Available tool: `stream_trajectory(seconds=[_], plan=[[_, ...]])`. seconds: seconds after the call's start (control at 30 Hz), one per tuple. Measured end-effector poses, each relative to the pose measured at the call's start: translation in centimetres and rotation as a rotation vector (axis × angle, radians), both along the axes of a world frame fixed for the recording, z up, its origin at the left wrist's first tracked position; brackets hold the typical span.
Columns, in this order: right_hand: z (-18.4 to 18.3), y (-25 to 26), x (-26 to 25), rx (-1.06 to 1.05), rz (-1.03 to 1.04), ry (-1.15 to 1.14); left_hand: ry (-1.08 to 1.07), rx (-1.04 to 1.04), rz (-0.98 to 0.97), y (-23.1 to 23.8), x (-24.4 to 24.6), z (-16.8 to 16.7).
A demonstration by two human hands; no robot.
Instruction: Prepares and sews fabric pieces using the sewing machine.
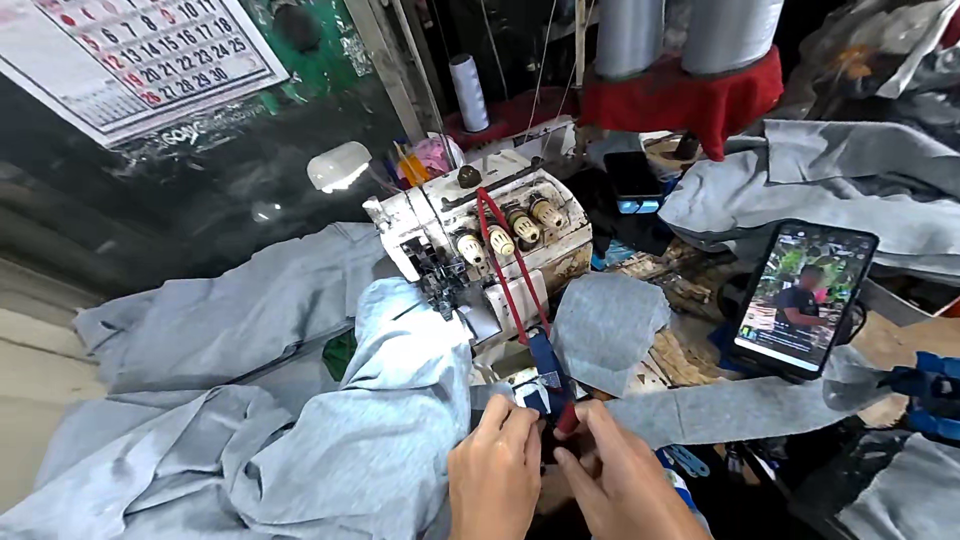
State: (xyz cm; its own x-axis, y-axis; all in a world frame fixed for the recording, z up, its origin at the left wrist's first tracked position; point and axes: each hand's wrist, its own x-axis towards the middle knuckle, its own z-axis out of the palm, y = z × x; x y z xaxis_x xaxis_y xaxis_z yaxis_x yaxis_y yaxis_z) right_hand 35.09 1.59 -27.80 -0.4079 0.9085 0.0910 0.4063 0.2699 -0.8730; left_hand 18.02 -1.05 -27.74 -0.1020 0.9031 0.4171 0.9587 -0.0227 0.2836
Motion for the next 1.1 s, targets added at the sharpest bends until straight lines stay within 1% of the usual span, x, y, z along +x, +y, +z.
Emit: stream_trajectory(seconds=[0.07,0.1,0.13,0.2,0.27,0.33,0.4,0.47,0.6,0.77,0.93,1.1], plan=[[-0.1,-0.1,0.4,0.185,-0.013,0.105,-0.198,-0.001,-0.021,-0.7,-0.1,1.0],[0.1,0.3,0.5,0.230,0.008,0.149,-0.320,-0.001,-0.041,-1.1,-0.2,1.6],[0.3,0.9,0.4,0.226,0.054,0.191,-0.443,-0.002,-0.062,-1.5,-0.3,2.3],[0.6,2.1,0.0,0.088,0.154,0.317,-0.659,-0.011,-0.097,-2.1,-0.8,3.4],[1.3,2.7,-0.3,-0.057,0.235,0.443,-0.794,-0.056,-0.124,-2.7,-1.5,4.5],[2.2,2.7,-0.3,-0.095,0.288,0.444,-0.892,-0.168,-0.192,-3.1,-2.5,5.5],[3.3,2.3,-0.4,-0.085,0.287,0.353,-0.931,-0.261,-0.279,-3.1,-3.4,5.8],[4.8,1.8,-0.5,-0.104,0.263,0.252,-0.932,-0.246,-0.315,-2.9,-3.7,5.5],[4.0,1.9,0.1,-0.049,0.362,0.306,-1.015,-0.148,-0.280,-3.6,-3.8,5.4],[4.3,1.4,0.0,-0.065,0.346,0.303,-1.078,-0.114,-0.220,-4.3,-3.9,5.7],[6.0,0.9,-0.6,-0.133,0.281,0.295,-1.102,-0.094,-0.227,-4.4,-3.6,5.8],[4.5,1.6,-0.5,-0.058,0.298,0.356,-1.116,-0.075,-0.226,-4.3,-3.1,5.7]])
